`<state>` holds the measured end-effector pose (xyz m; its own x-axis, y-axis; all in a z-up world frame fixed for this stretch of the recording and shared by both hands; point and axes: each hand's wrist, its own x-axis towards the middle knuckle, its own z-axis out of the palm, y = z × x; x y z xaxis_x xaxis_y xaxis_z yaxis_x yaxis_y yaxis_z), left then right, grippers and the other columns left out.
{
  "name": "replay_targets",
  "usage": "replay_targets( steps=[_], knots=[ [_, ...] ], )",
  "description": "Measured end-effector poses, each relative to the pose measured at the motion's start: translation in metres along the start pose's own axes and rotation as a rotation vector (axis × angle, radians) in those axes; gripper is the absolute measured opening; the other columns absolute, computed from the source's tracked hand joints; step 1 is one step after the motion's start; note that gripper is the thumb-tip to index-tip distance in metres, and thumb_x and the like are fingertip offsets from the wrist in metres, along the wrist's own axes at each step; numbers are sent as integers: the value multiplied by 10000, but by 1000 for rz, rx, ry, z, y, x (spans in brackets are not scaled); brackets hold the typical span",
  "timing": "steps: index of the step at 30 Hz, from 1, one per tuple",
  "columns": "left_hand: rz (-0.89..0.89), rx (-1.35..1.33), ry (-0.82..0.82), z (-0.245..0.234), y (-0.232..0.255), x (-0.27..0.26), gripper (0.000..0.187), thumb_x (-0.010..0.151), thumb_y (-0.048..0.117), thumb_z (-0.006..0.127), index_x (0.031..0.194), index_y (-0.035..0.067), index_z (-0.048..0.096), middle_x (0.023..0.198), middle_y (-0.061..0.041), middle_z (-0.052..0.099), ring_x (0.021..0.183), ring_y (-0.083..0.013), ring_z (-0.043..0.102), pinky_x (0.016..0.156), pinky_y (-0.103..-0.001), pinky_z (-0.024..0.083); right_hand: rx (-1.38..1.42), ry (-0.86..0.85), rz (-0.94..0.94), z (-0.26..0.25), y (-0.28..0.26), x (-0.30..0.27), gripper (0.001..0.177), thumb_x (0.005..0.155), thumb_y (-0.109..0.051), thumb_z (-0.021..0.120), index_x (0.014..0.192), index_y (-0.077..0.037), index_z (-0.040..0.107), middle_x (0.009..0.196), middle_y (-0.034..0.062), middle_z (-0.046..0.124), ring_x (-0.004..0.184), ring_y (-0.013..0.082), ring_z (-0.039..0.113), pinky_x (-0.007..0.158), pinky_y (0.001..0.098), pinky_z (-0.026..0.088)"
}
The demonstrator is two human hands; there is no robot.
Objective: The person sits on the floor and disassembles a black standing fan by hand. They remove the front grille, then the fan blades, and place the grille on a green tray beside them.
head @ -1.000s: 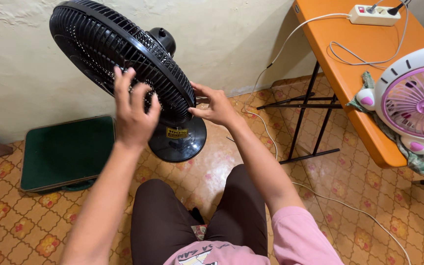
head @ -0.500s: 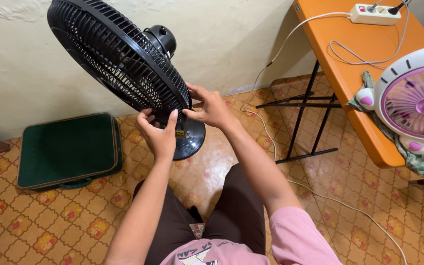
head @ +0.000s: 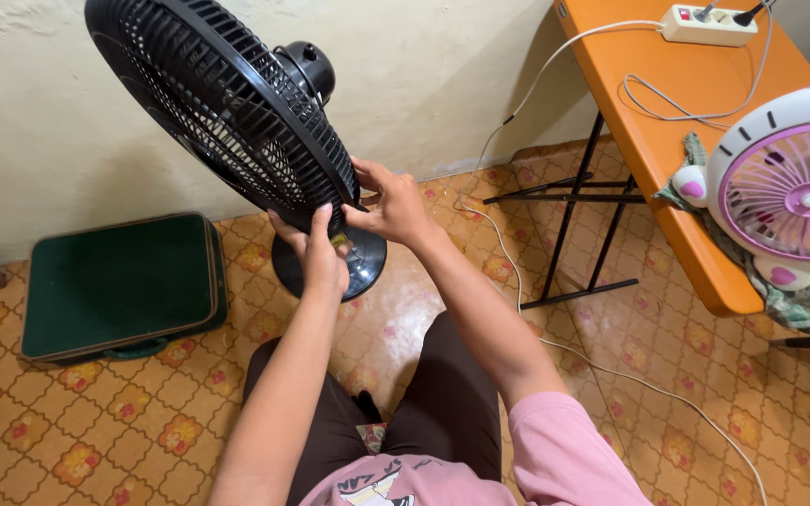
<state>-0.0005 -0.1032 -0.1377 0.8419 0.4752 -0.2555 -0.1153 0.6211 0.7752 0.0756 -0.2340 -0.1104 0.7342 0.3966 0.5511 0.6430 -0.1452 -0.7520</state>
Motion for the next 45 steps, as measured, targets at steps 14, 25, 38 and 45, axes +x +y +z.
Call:
replay_targets(
  steps=[14,25,38,45],
  knots=[
    [113,-208,72,19,5,-6,1028,819,63,605,1647,292,40,1496,-100,437,1149,-251,592,731,-402,577,7,-112,146,-10,-11,10,710,700,-146,887,1320,-7,572,1181,180,757,1084,248,768,873,349,657],
    [131,-169,114,16,-9,-6,1017,825,51,609,1653,268,60,1522,-97,433,1122,-268,613,713,-402,578,-8,-143,206,-23,-21,15,712,626,-166,904,1250,-25,592,1150,162,766,1018,233,779,887,339,645],
    [80,9,84,5,-12,-6,1006,867,111,651,1640,278,30,1631,-63,286,1343,-264,481,840,-450,600,-99,-76,-7,-33,-75,56,779,817,-306,893,1466,-33,559,1321,177,707,1141,291,755,898,382,646],
    [64,10,99,-2,-8,-4,1028,835,129,662,1642,243,37,1615,-93,313,1327,-290,517,841,-454,604,-123,-199,-63,-33,-77,75,647,811,-286,858,1320,34,618,1172,217,743,1023,300,782,867,361,649]
  ],
)
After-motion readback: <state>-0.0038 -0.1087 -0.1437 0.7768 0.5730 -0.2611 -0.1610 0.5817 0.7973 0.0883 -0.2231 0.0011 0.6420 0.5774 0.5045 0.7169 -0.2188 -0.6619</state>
